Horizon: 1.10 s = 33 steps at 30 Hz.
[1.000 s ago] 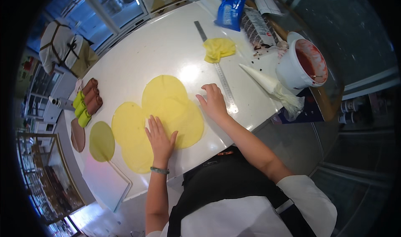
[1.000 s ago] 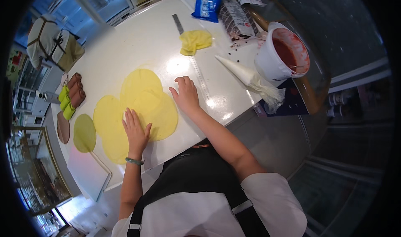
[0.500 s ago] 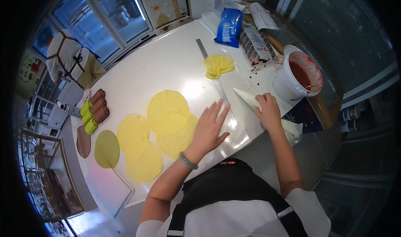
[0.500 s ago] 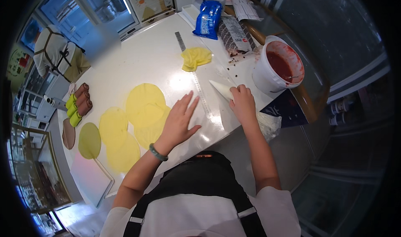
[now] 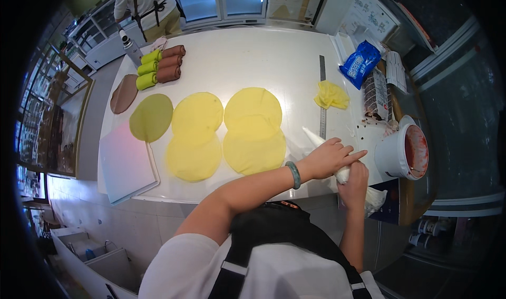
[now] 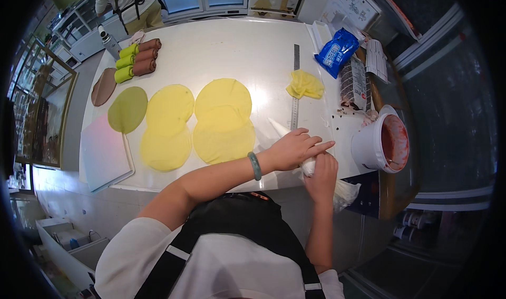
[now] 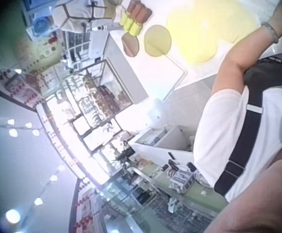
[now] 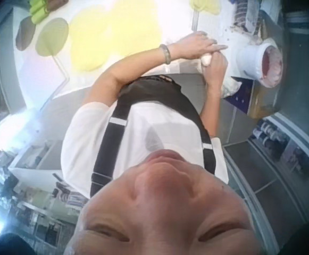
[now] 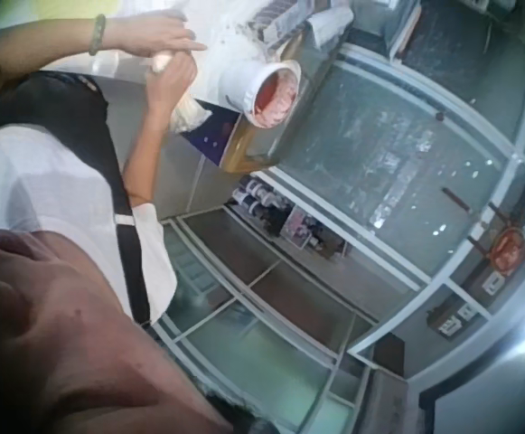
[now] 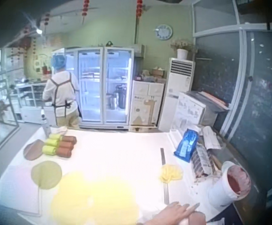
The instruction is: The person assembles sushi rolls by placing yellow and green crepe-like sheets on a countertop, piping white cream and red sauce onto them, then rolling them into cylindrical shapes. The person handles the sheets, cream, and sauce, and arranges the finished rolls on the counter.
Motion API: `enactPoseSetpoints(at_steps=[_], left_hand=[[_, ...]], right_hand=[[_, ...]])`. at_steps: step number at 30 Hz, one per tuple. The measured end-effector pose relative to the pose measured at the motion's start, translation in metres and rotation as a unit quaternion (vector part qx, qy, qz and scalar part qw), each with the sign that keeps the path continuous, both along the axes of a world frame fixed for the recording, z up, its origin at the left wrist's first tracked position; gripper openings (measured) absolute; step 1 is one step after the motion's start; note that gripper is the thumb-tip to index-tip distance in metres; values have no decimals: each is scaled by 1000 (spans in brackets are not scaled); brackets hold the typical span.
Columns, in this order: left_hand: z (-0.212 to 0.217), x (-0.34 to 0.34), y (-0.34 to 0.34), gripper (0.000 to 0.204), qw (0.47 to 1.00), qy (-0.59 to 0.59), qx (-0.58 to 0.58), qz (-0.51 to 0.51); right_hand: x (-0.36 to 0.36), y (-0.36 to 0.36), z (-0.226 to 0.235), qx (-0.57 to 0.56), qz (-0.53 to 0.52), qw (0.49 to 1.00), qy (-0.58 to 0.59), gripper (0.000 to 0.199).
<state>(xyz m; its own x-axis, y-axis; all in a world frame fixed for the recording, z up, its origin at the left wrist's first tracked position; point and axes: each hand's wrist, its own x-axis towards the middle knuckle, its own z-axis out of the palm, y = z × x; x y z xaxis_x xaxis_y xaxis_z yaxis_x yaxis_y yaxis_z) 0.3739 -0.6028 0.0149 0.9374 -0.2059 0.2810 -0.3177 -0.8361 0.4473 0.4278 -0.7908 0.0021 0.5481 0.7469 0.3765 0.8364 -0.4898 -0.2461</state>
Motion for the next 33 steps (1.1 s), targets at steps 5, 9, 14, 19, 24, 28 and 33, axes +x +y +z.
enactPoseSetpoints(at_steps=[5, 9, 14, 19, 24, 28, 33], left_hand=[[53, -43, 27, 71, 915, -223, -267, 203], [63, -95, 50, 73, 877, -163, -389, 231], [48, -155, 86, 100, 874, -138, -381, 268], [134, -194, 177, 80, 869, 6, -455, 194], [192, -216, 226, 41, 871, 34, -476, 118], [247, -250, 233, 47, 851, 241, -448, 126], [237, -258, 271, 43, 947, -19, -313, 73]], right_hand=[[-24, 29, 61, 391, 76, 905, -148, 63], [-25, 102, 66, 436, 158, 745, 480, 89], [-48, 189, 103, 304, 335, 697, 557, 36], [-117, 243, 109, 100, 371, 740, 553, 22], [-161, 278, 126, 90, 428, 718, 542, 21], [-159, 320, 167, 85, 545, 540, 636, 23], [-219, 344, 129, 148, 399, 733, 530, 28]])
